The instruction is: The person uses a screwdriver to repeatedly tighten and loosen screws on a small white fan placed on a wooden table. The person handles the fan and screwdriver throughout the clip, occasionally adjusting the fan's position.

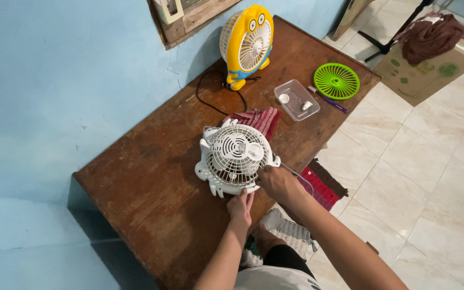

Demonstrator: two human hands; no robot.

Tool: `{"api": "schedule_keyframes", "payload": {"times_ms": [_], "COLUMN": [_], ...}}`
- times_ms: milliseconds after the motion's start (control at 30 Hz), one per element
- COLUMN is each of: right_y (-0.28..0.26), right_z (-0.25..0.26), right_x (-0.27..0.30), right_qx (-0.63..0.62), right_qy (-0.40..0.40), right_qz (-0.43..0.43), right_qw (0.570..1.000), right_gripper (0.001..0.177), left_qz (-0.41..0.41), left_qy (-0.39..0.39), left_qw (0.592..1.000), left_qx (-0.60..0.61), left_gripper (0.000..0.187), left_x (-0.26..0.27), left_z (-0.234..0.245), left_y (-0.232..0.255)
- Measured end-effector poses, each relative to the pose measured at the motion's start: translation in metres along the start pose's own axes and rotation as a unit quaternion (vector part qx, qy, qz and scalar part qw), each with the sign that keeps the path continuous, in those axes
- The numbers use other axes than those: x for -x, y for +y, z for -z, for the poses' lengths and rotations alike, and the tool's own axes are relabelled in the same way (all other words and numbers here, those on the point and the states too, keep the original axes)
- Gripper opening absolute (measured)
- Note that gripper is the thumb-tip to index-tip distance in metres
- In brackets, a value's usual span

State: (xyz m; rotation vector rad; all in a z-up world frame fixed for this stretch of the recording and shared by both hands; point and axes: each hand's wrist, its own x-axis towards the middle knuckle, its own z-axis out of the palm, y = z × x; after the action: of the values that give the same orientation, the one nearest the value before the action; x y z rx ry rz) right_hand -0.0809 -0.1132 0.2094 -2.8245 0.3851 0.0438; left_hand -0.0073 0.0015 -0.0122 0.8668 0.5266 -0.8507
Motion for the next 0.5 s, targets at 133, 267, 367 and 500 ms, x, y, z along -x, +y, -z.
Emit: {"api": "schedule_keyframes", "payload": {"times_ms": [133,267,367,500], "right_y": [-0.009,-0.031,-0.035,-0.022], "right_z": [-0.008,-0.006,0.003,0.011], "right_x": [-0.003,-0.006,-0.007,-0.002], "right_qx": [0.105,0.183,0.157,0.042], "right_qy": [0.015,-0.021,-0.036,0.074], "right_qz": [0.011,-0.017,-0.049,0.042], "right_qw": [0.994,0.983,0.986,0.995], "right_gripper": [0.021,0.008,0.01,0.027], "left_qz": [-0.001,0.003,0.002,0.004], "left_qy": [-0.012,-0.006,-0.012,-0.007], "left_qw": [1.0,1.0,1.0,1.0], "left_qx": [0.005,0.004,0.005,-0.001], "left_gripper": [0.029,0.029,0.031,0.033], "left_x": [-0.002,-0.005,-0.003,-0.001], "left_z": [0.002,0.005,0.005,0.003], "left_y": [0.0,-0.002,-0.004,-0.001]}}
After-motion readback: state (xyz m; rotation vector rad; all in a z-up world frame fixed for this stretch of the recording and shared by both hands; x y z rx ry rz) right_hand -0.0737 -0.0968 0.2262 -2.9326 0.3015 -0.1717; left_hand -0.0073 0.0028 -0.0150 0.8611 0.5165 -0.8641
